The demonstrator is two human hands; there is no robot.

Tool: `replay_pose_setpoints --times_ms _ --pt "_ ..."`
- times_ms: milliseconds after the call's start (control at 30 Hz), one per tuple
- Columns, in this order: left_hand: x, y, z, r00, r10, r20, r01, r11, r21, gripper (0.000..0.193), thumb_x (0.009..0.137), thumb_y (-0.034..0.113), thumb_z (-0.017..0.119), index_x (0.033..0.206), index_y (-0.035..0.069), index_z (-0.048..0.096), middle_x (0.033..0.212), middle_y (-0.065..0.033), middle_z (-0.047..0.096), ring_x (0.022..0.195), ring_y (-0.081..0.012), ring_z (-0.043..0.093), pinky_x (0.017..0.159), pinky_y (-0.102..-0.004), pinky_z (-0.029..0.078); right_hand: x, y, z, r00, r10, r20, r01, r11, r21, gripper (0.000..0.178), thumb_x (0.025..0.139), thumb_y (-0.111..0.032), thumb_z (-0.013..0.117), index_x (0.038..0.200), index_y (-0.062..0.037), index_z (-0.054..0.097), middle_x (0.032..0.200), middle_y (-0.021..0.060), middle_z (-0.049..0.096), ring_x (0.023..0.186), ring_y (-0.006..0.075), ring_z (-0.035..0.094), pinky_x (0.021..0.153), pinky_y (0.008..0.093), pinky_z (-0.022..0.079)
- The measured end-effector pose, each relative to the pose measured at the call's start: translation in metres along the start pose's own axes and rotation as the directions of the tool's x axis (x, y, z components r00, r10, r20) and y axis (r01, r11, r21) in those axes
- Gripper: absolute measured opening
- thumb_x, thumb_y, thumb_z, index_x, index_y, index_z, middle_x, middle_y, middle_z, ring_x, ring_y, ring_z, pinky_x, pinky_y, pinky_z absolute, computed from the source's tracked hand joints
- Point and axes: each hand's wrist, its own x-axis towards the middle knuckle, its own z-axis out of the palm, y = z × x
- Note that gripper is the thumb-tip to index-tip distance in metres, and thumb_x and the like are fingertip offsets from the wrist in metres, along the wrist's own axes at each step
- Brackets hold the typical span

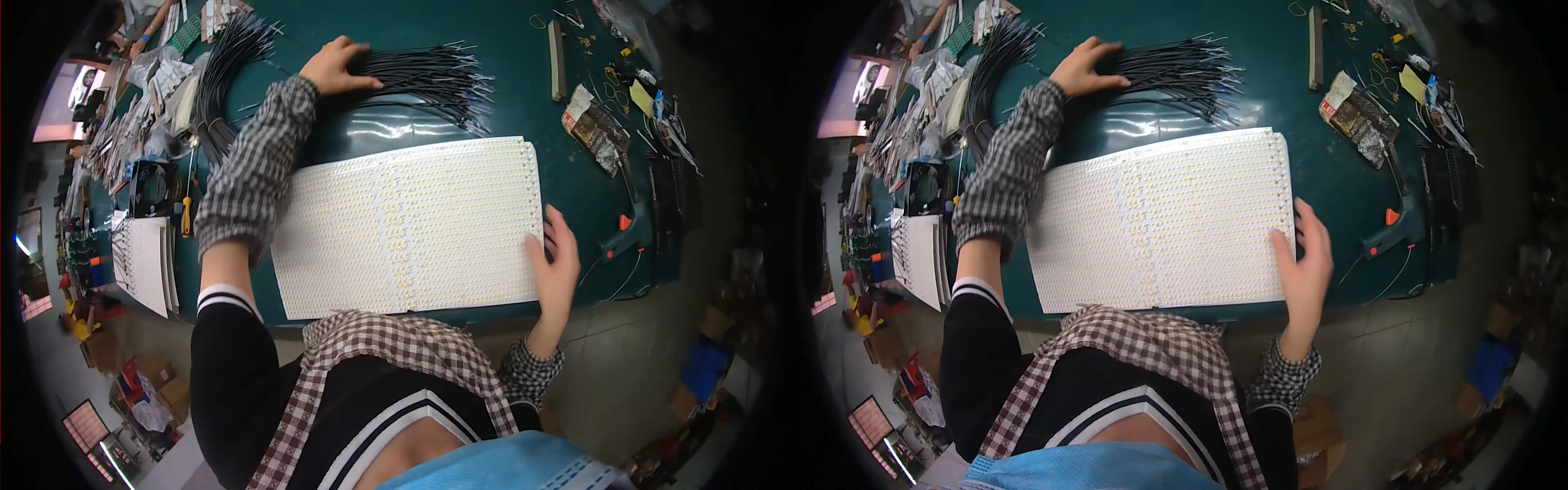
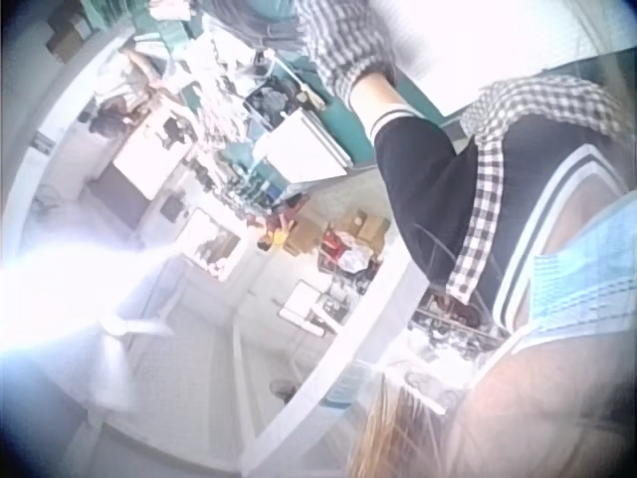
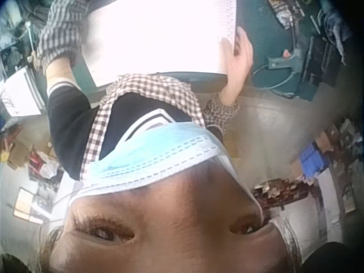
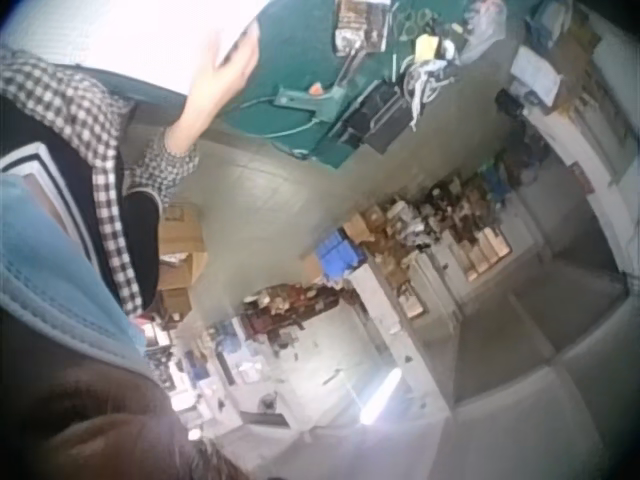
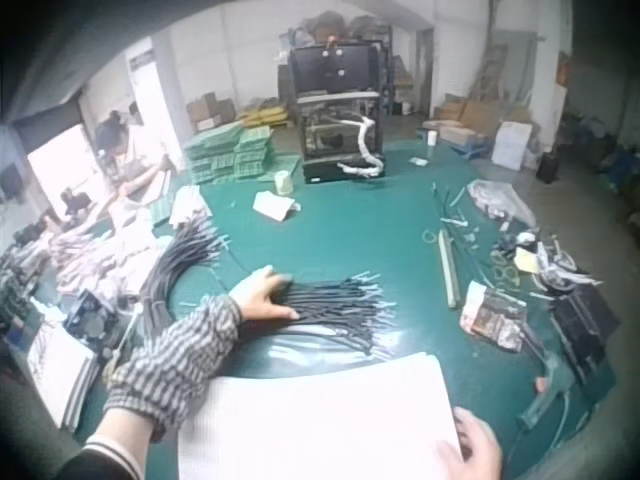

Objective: Assembling and soldering wires onto multiple LED panels at a factory workbench.

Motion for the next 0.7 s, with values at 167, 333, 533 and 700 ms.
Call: replay_pose_setpoints --times_ms 167,333,533,700 --pt "-0.017 0.035 -0.005 0.999 0.038 0.026 -0.038 0.999 0.011 0.039 0.075 0.032 0.067 0.099 0.003 0.055 0.094 -0.0162 0.057 0.092 -0.0332 0.056 0.082 -0.0399 0.047 -0.006 0.041 -0.042 0.799 0.341 -0.496 -0.222 0.933 0.284 0.028 0.086 -0.012 0.065 0.11 0.0012 0.06 0.1 0.0082 0.064 0.088 0.013 0.06 0.077 0.0238 0.048" --pt "-0.009 0.021 -0.005 0.994 0.075 0.08 -0.061 0.985 -0.162 0.031 0.077 0.024 0.065 0.1 0.004 0.056 0.093 -0.0148 0.058 0.09 -0.0329 0.058 0.078 -0.0399 0.048 0.006 0.065 -0.059 0.679 0.551 -0.486 -0.463 0.835 0.298 0.039 0.084 -0.025 0.069 0.109 0.0025 0.058 0.086 0.0068 0.064 0.072 0.0097 0.06 0.065 0.0211 0.049" --pt "-0.017 0.048 -0.035 0.991 0.01 -0.135 -0.028 0.991 -0.131 0.021 0.082 0.021 0.063 0.097 0.007 0.058 0.095 -0.0119 0.058 0.086 -0.0308 0.059 0.072 -0.0384 0.049 0.015 0.059 -0.078 0.614 0.613 -0.497 -0.654 0.748 0.114 0.061 0.078 -0.043 0.07 0.115 0.0036 0.055 0.077 0.0056 0.061 0.065 0.0097 0.058 0.059 0.0213 0.049" --pt "-0.016 0.041 -0.054 0.985 -0.008 -0.172 -0.056 0.931 -0.362 0.026 0.084 0.024 0.064 0.101 0.004 0.065 0.087 -0.0125 0.067 0.075 -0.0253 0.064 0.068 -0.0318 0.051 0.024 0.081 -0.086 0.614 0.661 -0.432 -0.722 0.691 0.033 0.075 0.071 -0.052 0.072 0.116 0.0046 0.053 0.078 0.0046 0.057 0.063 0.0097 0.056 0.055 0.0205 0.048"
